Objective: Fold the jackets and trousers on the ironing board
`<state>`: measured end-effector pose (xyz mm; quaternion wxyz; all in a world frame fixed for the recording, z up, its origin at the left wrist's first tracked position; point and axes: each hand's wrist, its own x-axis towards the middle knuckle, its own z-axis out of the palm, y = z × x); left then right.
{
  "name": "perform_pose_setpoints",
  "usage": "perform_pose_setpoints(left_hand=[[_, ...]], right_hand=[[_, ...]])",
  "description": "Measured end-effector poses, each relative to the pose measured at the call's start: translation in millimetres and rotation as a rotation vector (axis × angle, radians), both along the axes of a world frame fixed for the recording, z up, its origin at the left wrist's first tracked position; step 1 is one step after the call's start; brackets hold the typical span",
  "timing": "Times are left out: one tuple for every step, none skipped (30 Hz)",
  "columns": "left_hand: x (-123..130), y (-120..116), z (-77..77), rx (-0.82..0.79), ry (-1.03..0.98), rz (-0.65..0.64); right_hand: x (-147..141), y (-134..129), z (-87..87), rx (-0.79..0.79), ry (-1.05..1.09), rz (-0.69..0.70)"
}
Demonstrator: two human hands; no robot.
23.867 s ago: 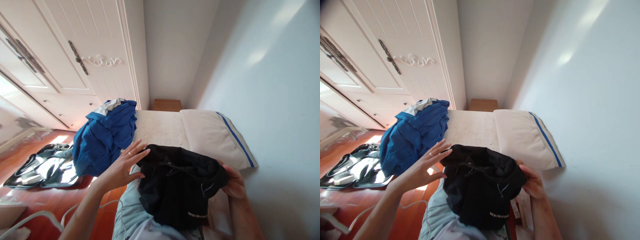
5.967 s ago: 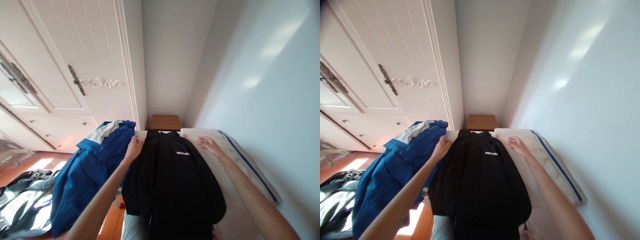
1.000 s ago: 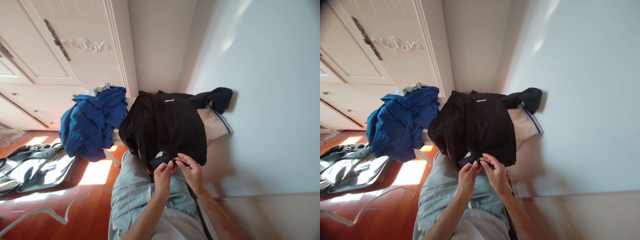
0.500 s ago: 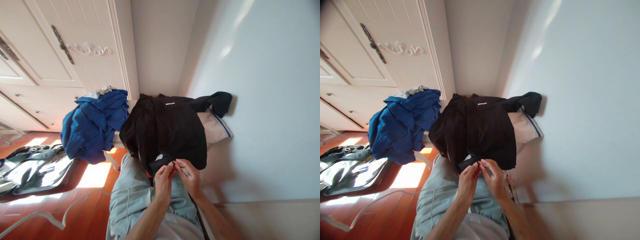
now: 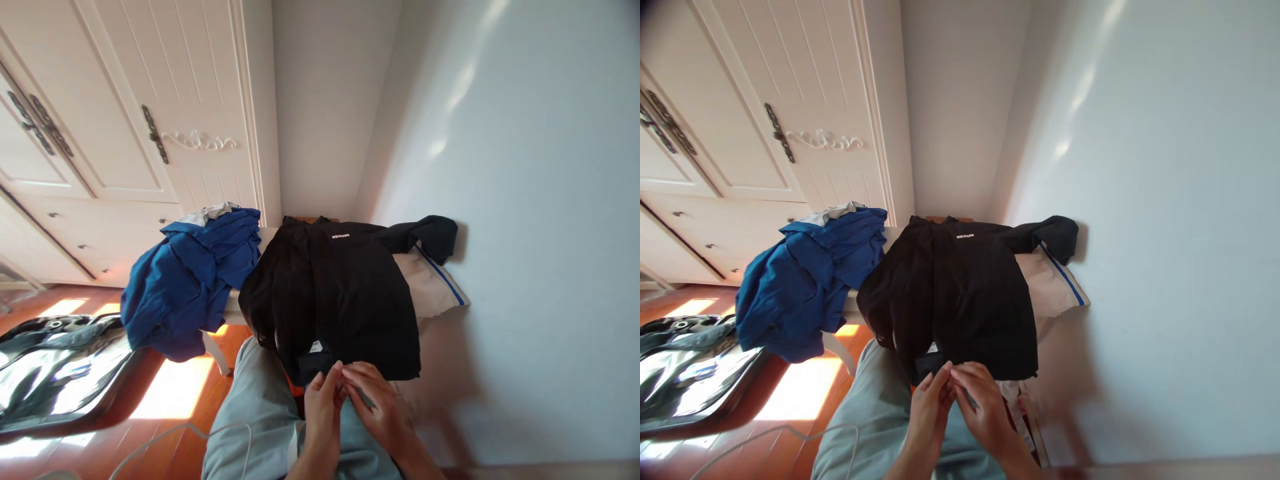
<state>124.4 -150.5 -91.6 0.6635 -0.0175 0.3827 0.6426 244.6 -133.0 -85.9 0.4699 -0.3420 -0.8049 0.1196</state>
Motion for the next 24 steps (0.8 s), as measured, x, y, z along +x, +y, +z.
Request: perform_pose_setpoints(left_hand=[[-1.1, 0.0, -2.3, -0.006, -0.009, 0.003], [-2.1, 0.0, -4.8, -0.013, -0.017, 0.002], [-2.9, 0.0, -7.4, -0.018, -0.021, -0.002], [-3.6, 0.0, -10.3, -0.017, -0.022, -0.010], [-4.3, 0.2, -13.4, -0.009, -0.018, -0.018], [-4.8, 0.5, -16.7, -0.003, -0.009, -0.018], [-5.2, 1.0, -20.1, 0.002, 0.000, -0.013], [-5.5, 1.7, -23.7, 0.003, 0.008, -0.006], [-5.7, 2.6, -27.4, 0.000, 0.010, -0.001], [-5.6, 3.5, -31.2, -0.004, 0.006, -0.001], [-5.4, 4.5, -35.1, -0.008, -0.004, -0.008], [-5.0, 5.5, -39.1, -0.008, -0.015, -0.023], [-4.5, 6.4, -42.9, -0.011, -0.022, -0.041], [-4.0, 7.3, -46.6, -0.021, -0.021, -0.051], [-3.7, 8.0, -50.0, -0.032, -0.014, -0.059], [-3.5, 8.6, -53.1, -0.047, -0.002, -0.065], [-3.5, 9.1, -55.8, -0.067, 0.012, -0.070], [-3.7, 9.4, -58.1, -0.082, 0.024, -0.070], [-3.9, 9.6, -60.1, -0.087, 0.033, -0.067], [-4.1, 9.8, -61.8, -0.085, 0.041, -0.064], [-4.0, 10.1, -63.4, -0.076, 0.050, -0.064], [-3.7, 10.7, -64.9, -0.060, 0.063, -0.064], [-3.0, 11.5, -66.3, -0.043, 0.085, -0.073], [-1.9, 12.7, -67.6, -0.045, 0.133, -0.077]], right_hand=[[0.5, -0.4, 0.7, -0.018, 0.018, 0.034], [1.6, -0.3, 0.6, -0.042, 0.042, 0.059], [3.2, 0.1, -0.2, -0.075, 0.071, 0.072], [5.1, 0.7, -1.5, -0.117, 0.098, 0.077], [7.3, 1.5, -3.1, -0.164, 0.121, 0.077], [9.4, 2.1, -4.6, -0.212, 0.138, 0.075], [11.1, 2.6, -6.0, -0.250, 0.146, 0.075], [12.4, 2.7, -7.3, -0.272, 0.149, 0.077], [13.1, 2.4, -8.2, -0.277, 0.146, 0.080], [13.1, 1.7, -9.0, -0.273, 0.139, 0.086], [12.6, 0.8, -9.4, -0.263, 0.132, 0.094], [11.7, -0.2, -9.2, -0.253, 0.123, 0.106], [10.8, -0.8, -7.8, -0.245, 0.113, 0.122], [10.0, -0.6, -4.6, -0.236, 0.104, 0.138], [9.5, 0.8, 1.3, -0.227, 0.110, 0.147], [9.5, 3.5, 10.5, -0.214, 0.146, 0.139], [9.9, 7.7, 23.5, -0.201, 0.216, 0.113], [10.6, 13.0, 40.2, -0.182, 0.325, 0.069], [11.3, 18.8, 60.0, -0.148, 0.472, 0.007], [11.8, 24.5, 81.5, -0.101, 0.638, -0.063], [11.7, 29.1, 102.9, -0.024, 0.809, -0.133], [10.8, 32.1, 122.2, 0.083, 0.944, -0.204], [8.7, 32.8, 137.5, 0.170, 0.996, -0.249], [5.5, 31.1, 147.6, 0.214, 0.996, -0.269]])
